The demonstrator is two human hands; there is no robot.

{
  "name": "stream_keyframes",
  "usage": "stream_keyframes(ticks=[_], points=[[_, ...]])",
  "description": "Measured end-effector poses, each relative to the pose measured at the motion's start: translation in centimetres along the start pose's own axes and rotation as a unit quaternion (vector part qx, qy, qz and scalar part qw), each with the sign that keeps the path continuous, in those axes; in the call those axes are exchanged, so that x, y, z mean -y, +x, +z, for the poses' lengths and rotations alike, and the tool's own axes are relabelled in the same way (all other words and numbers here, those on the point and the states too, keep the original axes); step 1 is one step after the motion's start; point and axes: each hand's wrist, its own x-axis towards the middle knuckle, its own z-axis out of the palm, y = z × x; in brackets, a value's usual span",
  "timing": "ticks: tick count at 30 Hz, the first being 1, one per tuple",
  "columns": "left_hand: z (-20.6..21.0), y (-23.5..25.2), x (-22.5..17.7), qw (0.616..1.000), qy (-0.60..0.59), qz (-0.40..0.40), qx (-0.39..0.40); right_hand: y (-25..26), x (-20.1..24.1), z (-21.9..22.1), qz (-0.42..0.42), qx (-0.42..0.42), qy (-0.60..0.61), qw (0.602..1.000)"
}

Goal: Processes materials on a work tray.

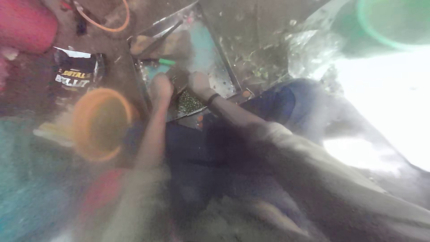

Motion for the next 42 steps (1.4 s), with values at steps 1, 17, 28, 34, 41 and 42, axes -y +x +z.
stream_keyframes(ticks=[1, 17, 28, 34, 41, 42], points=[[-0.1, 0.1, -0.1, 1.0, 0.002, 0.004, 0.002, -0.5, 0.6, 0.1, -0.009, 0.002, -0.003, 1.0], [-1.3, -1.2, -1.9, 0.999, -0.005, -0.034, 0.004, -2.0, 1.1, 0.7, 0.05, 0.016, -0.004, 0.999], [-1.5, -1.5, -2.7, 0.999, 0.004, -0.048, 0.005, 1.0, 2.5, 1.5, -0.009, -0.027, -0.007, 1.0], [-1.2, -1.3, -3.1, 0.998, 0.019, -0.055, 0.012, -0.1, 2.7, 2.0, -0.016, -0.034, -0.048, 0.998], [-1.7, -1.5, -3.0, 0.998, -0.001, -0.065, 0.023, -5.3, 1.0, 1.6, 0.015, 0.006, -0.06, 0.998], [-1.6, -1.6, -2.9, 0.998, -0.004, -0.066, 0.02, -5.0, 1.0, 1.2, 0.015, -0.004, -0.046, 0.999]])
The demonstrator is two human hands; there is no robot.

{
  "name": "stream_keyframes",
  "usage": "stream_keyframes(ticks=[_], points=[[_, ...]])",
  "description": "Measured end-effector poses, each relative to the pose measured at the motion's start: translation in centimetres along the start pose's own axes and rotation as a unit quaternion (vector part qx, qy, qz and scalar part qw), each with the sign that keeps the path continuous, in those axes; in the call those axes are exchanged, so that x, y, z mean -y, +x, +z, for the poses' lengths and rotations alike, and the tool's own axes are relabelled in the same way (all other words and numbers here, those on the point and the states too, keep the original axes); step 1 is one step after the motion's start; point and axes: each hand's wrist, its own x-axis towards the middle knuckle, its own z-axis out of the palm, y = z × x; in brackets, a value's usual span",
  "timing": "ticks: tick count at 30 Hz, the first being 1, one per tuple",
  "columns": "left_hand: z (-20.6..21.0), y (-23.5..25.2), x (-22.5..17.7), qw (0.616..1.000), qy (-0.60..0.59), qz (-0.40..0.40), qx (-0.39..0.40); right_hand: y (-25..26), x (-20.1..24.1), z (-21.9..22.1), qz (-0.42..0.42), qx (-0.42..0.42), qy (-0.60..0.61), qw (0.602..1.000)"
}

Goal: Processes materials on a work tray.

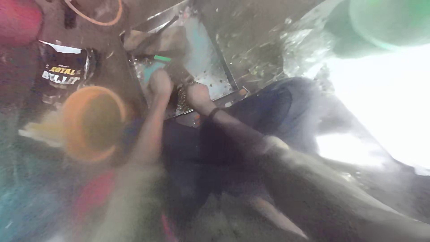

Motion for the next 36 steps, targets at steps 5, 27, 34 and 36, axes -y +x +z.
stream_keyframes(ticks=[5, 27, 34, 36], points=[[0.7, 0.2, 0.8, 0.999, -0.023, 0.007, -0.028, 3.2, 1.9, -1.8, -0.029, 0.002, 0.041, 0.999], [0.5, 0.4, 1.0, 0.999, -0.032, 0.007, -0.038, 6.2, 3.0, 0.4, -0.063, -0.022, 0.026, 0.997], [0.6, 1.2, 1.2, 0.999, -0.027, 0.031, -0.022, 0.0, 1.7, 0.5, -0.008, 0.035, -0.002, 0.999], [0.6, 1.1, 1.2, 0.999, -0.032, 0.032, -0.025, 0.1, 1.3, -0.1, -0.003, 0.025, 0.003, 1.0]])
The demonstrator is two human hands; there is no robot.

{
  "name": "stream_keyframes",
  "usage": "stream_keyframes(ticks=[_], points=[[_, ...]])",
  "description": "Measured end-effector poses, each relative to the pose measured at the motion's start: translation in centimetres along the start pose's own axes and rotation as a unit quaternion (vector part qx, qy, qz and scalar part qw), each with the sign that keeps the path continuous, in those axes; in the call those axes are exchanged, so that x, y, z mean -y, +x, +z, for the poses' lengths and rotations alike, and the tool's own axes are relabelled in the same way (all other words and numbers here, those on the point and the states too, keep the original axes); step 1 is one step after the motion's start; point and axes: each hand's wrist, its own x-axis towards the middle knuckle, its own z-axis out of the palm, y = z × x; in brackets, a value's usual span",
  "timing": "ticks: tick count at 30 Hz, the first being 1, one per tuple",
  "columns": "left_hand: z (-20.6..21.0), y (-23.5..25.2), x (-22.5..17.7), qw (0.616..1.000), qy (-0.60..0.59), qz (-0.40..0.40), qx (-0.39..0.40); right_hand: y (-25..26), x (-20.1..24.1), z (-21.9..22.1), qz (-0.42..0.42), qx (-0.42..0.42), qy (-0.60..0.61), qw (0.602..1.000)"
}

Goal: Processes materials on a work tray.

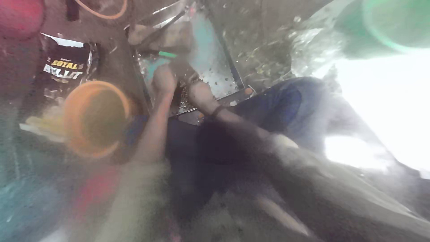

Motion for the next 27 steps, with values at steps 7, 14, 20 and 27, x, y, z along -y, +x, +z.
stream_keyframes(ticks=[7, 14, 20, 27], points=[[-0.4, -1.0, 0.0, 1.0, -0.014, -0.013, -0.013, 5.3, 1.5, -0.2, -0.064, -0.023, 0.031, 0.997], [0.5, 0.3, 0.9, 1.0, -0.023, 0.014, 0.001, 0.9, 0.3, 0.3, -0.022, 0.017, -0.004, 1.0], [0.5, 0.6, 1.0, 0.999, -0.018, 0.034, 0.028, 0.9, 0.5, -0.9, -0.018, 0.022, 0.001, 1.0], [0.6, 0.4, 1.4, 0.999, -0.041, 0.026, -0.006, 0.8, 2.1, -3.1, 0.006, 0.028, 0.016, 0.999]])
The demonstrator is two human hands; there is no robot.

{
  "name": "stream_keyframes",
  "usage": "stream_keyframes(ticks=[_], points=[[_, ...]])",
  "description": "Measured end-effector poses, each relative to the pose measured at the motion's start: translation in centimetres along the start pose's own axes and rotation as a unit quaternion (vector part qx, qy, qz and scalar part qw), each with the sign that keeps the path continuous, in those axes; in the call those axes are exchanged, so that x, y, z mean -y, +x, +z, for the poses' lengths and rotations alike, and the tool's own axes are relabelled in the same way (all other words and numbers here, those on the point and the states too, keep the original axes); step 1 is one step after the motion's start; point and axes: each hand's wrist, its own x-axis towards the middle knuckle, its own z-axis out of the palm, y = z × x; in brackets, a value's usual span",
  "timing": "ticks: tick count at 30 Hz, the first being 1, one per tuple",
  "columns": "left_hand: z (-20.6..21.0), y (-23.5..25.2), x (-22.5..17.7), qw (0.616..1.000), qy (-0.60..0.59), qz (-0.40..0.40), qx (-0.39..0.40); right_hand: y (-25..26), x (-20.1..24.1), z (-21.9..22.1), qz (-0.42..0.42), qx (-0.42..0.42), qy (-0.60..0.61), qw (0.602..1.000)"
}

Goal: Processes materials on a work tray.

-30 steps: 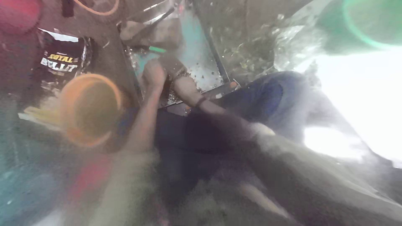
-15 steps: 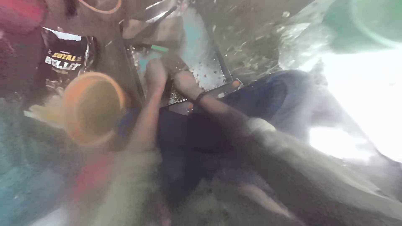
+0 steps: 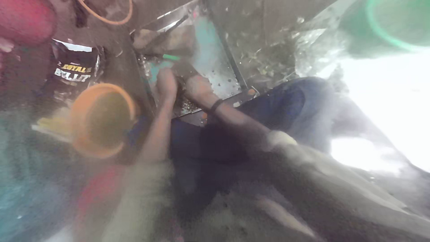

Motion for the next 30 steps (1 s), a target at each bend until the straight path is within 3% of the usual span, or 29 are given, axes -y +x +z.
stream_keyframes(ticks=[3, 6, 10, 13, 22, 30], points=[[0.8, 0.5, 0.4, 1.0, 0.014, 0.0, 0.01, -1.3, -0.5, -0.4, 0.019, 0.016, -0.002, 1.0], [0.3, 0.0, -0.1, 1.0, 0.012, -0.01, 0.0, -0.7, -1.2, -0.9, -0.011, -0.022, 0.003, 1.0], [-0.3, -0.7, -0.8, 0.999, 0.019, -0.05, 0.004, 3.3, -0.5, 0.4, -0.047, -0.069, 0.027, 0.996], [-0.4, -0.5, -0.5, 1.0, 0.006, -0.025, 0.005, 5.6, -0.6, 2.6, -0.059, -0.07, 0.036, 0.995], [0.2, 0.5, 0.4, 1.0, -0.001, 0.032, 0.001, -1.6, -3.6, 3.0, -0.006, -0.008, -0.03, 0.999], [-0.1, -0.3, 0.2, 1.0, -0.005, 0.015, -0.006, 3.0, -0.1, 1.2, -0.046, -0.026, 0.037, 0.998]])
